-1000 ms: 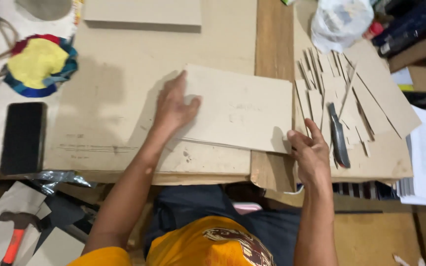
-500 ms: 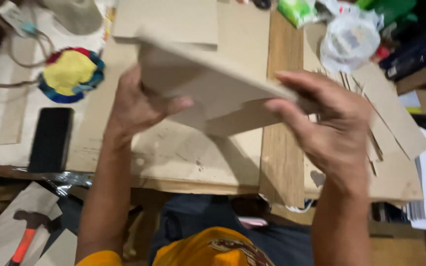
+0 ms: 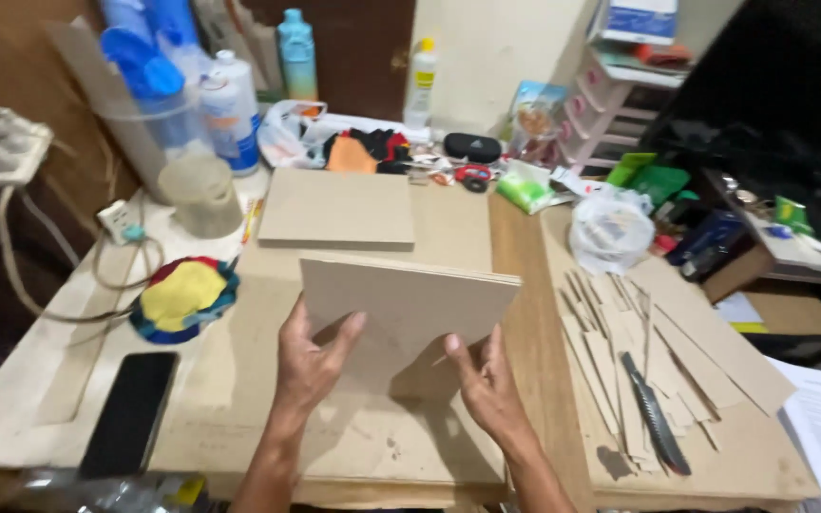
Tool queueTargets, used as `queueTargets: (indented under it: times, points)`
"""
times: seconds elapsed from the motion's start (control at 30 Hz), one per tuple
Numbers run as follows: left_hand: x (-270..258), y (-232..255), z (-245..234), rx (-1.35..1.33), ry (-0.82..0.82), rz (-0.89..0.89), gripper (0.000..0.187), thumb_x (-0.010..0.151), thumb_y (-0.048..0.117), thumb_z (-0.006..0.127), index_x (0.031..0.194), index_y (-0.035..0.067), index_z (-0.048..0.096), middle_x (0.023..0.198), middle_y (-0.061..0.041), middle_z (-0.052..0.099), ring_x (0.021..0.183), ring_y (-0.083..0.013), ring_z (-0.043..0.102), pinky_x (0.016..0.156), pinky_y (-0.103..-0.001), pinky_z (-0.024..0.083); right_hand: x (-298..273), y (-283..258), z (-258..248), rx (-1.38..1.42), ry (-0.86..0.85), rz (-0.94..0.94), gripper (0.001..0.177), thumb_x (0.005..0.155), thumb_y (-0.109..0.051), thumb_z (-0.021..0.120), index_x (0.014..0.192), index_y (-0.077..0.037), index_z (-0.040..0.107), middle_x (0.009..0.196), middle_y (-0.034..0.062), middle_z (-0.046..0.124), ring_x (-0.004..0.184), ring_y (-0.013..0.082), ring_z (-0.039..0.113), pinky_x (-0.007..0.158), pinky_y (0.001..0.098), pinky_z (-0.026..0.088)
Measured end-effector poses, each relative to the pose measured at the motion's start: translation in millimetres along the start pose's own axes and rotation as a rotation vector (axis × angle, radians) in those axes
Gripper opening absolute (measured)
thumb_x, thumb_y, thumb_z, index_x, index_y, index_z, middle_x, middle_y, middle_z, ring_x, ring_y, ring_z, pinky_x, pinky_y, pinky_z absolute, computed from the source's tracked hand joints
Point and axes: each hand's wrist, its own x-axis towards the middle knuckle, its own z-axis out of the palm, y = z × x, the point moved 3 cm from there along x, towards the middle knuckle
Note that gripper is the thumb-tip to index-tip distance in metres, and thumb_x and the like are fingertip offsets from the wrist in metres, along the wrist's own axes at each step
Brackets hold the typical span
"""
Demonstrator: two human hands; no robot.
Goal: The person uses a utility knife to cut a rectangular piece of cardboard into thin strips on a wooden table. They repeatedly slice the cardboard, lift it to check the cuts, and then gather the resulting strips.
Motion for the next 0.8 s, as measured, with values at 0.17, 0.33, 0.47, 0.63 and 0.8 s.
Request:
queueTargets:
  times: [0.17, 0.33, 0.47, 0.63, 0.8]
  points:
    - [6, -3, 5, -0.083, -0.048, 0.098, 0.053, 0.084, 0.026, 0.075, 0.131, 0.006, 0.059, 0.121, -0.009, 0.073, 0.117, -0.0224, 0.069, 0.103, -0.033, 0.057, 35, 23, -7, 0.086, -0.004, -0.326, 0.042, 0.09, -0.047, 0.063, 0.114, -0.019, 0.046, 0.092, 0.0033, 0.055, 0.082, 0.0163, 0.052, 0.075, 0.0336, 0.046]
    - [10, -14, 4, -0.113, -0.059, 0.118, 0.052, 0.085, 0.024, 0.075, 0.132, 0.005, 0.06, 0.123, -0.008, 0.073, 0.118, -0.0213, 0.068, 0.105, -0.032, 0.055, 67, 61, -13, 0.112, 0.023, -0.426, 0.042, 0.092, -0.047, 0.07, 0.076, -0.018, 0.045, 0.07, -0.0036, 0.04, 0.063, 0.0122, 0.038, 0.059, 0.0299, 0.037]
    - [14, -18, 3, -0.074, -0.101, 0.298, 0.031, 0.091, 0.019, 0.076, 0.113, 0.002, 0.062, 0.101, -0.012, 0.071, 0.106, -0.0158, 0.063, 0.095, -0.041, 0.062, 107, 105, -27, 0.166, -0.027, -0.494, 0.025, 0.1, -0.019, 0.065, 0.119, -0.004, 0.068, 0.099, 0.0082, 0.073, 0.095, 0.0181, 0.058, 0.094, 0.0462, 0.053]
    - [3, 3, 6, -0.09, -0.115, 0.399, 0.025, 0.091, 0.021, 0.075, 0.104, 0.003, 0.064, 0.084, -0.006, 0.069, 0.087, -0.0117, 0.065, 0.081, -0.034, 0.067, 64, 66, -41, 0.046, -0.002, -0.454, 0.025, 0.099, -0.026, 0.068, 0.109, -0.003, 0.067, 0.08, 0.0068, 0.06, 0.078, 0.0214, 0.051, 0.077, 0.0462, 0.049]
    - [5, -67, 3, -0.074, -0.189, 0.027, 0.035, 0.087, 0.025, 0.073, 0.109, -0.001, 0.065, 0.106, -0.017, 0.082, 0.099, -0.0247, 0.081, 0.087, -0.031, 0.066, 62, 67, -38, -0.13, 0.049, -0.482, 0.051, 0.089, -0.054, 0.071, 0.07, -0.02, 0.037, 0.063, -0.0064, 0.035, 0.055, 0.0096, 0.032, 0.05, 0.0296, 0.026]
